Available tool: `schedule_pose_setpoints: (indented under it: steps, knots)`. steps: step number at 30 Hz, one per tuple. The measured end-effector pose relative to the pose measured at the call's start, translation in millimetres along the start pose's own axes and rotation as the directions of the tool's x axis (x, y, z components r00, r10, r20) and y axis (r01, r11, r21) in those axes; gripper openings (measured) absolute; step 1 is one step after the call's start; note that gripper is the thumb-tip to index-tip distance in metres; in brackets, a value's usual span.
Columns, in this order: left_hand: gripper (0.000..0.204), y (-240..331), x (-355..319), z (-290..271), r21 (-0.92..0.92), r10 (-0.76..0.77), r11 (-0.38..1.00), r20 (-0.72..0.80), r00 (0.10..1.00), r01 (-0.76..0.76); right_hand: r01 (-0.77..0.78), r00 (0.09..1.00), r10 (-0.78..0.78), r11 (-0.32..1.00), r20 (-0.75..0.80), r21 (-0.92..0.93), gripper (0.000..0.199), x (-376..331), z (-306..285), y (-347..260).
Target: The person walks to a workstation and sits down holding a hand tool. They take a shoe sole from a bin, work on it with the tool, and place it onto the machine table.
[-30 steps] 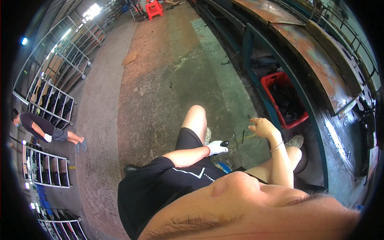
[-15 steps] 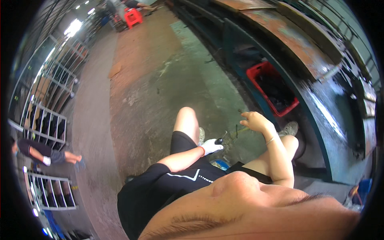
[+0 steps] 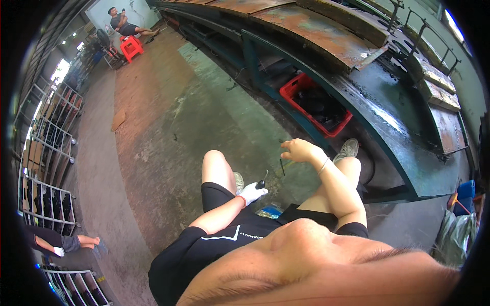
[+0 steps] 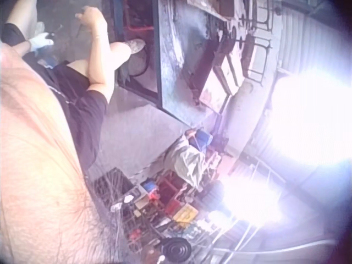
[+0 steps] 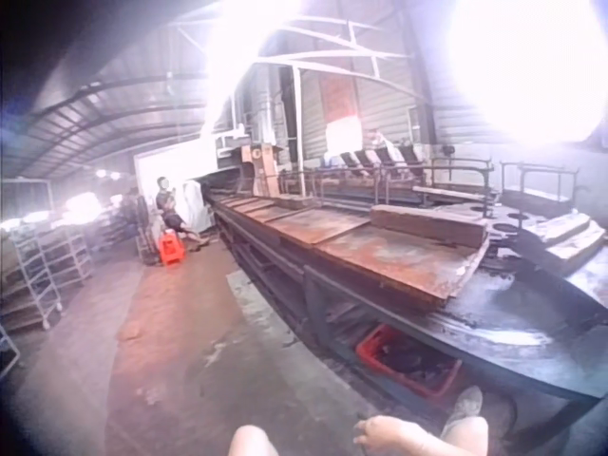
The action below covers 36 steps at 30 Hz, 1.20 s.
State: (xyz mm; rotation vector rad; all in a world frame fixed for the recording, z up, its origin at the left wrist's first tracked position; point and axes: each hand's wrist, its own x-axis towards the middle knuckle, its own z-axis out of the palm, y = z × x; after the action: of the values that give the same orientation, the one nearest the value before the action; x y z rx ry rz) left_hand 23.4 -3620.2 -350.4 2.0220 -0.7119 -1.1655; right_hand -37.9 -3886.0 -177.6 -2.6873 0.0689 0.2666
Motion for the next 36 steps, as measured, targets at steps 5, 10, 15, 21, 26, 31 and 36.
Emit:
schedule_pose_setpoints:
  steps: [5,10,15,21,26,31,36]
  knots:
    - [0.03,0.0,-12.8,-3.1,-0.034,-0.026,0.999,-0.006,1.0,0.025,0.002,1.0,-0.002,1.0,-0.014,0.021,0.045,-0.7,-9.8,-16.9]
    - [0.035,3.3,-24.1,-1.7,-0.062,-0.032,0.998,-0.05,0.998,0.029,0.21,0.896,-0.083,0.945,-0.436,0.252,0.03,-13.9,-34.0,-49.8]
    - [0.035,9.8,-32.6,-10.7,-0.002,-0.012,1.0,-0.055,0.998,0.012,0.491,0.651,-0.226,0.853,-0.725,0.175,0.022,-37.6,-105.7,-116.6]
    - [0.039,4.4,-22.7,-8.6,0.058,-0.043,0.997,-0.075,0.996,0.047,0.707,0.193,-0.516,0.663,-0.835,-0.246,0.033,-78.6,-160.9,-158.9]
    - [0.051,25.8,-15.1,-13.6,0.174,0.0,0.985,-0.089,0.996,0.015,0.782,0.109,-0.454,0.589,-0.884,-0.206,0.023,-106.6,-164.4,-160.0]
    - [0.051,3.4,-3.1,-12.8,0.141,-0.107,0.982,-0.118,0.987,0.123,0.87,-0.042,-0.464,0.419,-0.885,-0.261,0.021,-101.8,-159.1,-171.1]
    - [0.047,13.3,4.7,-7.3,0.094,-0.179,0.978,-0.059,0.982,0.184,0.792,-0.058,-0.401,0.538,-0.914,-0.287,0.023,-109.5,-154.6,-172.2]
